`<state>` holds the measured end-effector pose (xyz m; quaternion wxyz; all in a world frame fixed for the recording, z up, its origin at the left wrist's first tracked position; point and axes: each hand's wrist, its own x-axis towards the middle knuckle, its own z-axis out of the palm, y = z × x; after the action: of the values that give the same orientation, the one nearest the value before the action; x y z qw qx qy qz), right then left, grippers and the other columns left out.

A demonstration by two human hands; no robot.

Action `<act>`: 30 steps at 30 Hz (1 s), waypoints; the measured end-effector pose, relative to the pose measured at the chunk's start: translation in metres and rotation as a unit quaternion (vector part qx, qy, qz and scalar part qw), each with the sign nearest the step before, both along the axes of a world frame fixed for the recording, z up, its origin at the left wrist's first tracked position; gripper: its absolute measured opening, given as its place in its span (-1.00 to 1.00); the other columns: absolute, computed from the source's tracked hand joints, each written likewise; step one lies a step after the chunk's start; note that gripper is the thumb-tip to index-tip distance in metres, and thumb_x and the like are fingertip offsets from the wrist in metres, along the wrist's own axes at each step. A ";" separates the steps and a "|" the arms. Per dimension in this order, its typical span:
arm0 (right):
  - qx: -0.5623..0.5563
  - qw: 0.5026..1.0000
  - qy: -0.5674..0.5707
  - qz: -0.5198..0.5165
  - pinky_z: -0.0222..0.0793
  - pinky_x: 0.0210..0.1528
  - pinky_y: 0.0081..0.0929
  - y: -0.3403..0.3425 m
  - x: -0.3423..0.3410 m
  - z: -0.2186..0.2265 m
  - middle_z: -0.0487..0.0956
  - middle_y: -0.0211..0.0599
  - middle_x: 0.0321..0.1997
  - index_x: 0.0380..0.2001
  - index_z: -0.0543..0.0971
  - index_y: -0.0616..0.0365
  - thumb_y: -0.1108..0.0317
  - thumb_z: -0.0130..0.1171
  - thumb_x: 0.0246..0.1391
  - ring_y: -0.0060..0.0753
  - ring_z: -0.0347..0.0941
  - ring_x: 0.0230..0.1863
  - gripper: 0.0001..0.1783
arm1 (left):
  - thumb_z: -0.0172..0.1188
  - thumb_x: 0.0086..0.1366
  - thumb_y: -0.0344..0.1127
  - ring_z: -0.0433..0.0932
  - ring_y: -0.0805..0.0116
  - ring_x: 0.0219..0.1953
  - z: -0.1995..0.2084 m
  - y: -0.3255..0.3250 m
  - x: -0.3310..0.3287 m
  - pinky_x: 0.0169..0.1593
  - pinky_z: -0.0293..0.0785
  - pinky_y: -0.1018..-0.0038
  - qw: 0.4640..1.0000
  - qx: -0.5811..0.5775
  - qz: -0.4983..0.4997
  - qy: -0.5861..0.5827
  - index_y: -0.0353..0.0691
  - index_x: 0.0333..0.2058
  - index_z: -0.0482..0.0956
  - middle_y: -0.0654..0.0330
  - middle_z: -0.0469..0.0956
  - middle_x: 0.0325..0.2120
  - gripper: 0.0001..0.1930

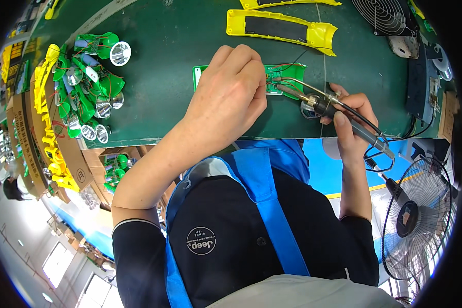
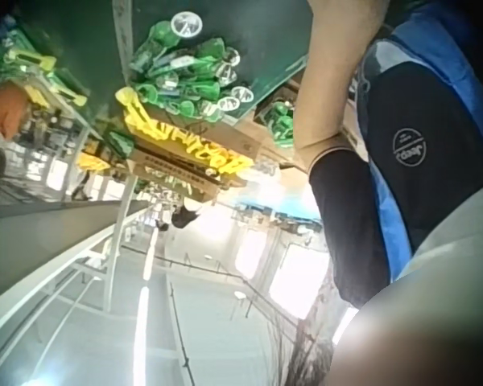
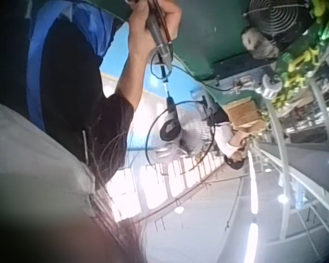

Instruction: Soldering electrical connections on circuit boards for portable lights and assembling them into plastic housings.

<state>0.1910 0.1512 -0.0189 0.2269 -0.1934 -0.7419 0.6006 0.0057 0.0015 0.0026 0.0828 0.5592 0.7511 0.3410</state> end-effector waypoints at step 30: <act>0.016 0.992 0.110 -0.055 0.37 -0.23 -0.42 0.019 -0.026 0.012 0.46 -0.04 -0.31 -0.16 0.27 0.27 0.28 0.13 0.02 -0.32 0.46 -0.35 -0.60 | 0.20 -0.10 -0.57 0.42 0.16 -0.35 0.014 0.000 -0.007 -0.30 0.38 0.37 0.997 -0.068 -0.017 -0.014 -0.31 -0.52 0.40 0.15 0.43 -0.41 -0.85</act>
<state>0.1650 0.1700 -0.0066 0.3429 -0.1635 -0.7100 0.5929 -0.0008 0.0019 0.0163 0.1371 0.5597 0.7618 0.2959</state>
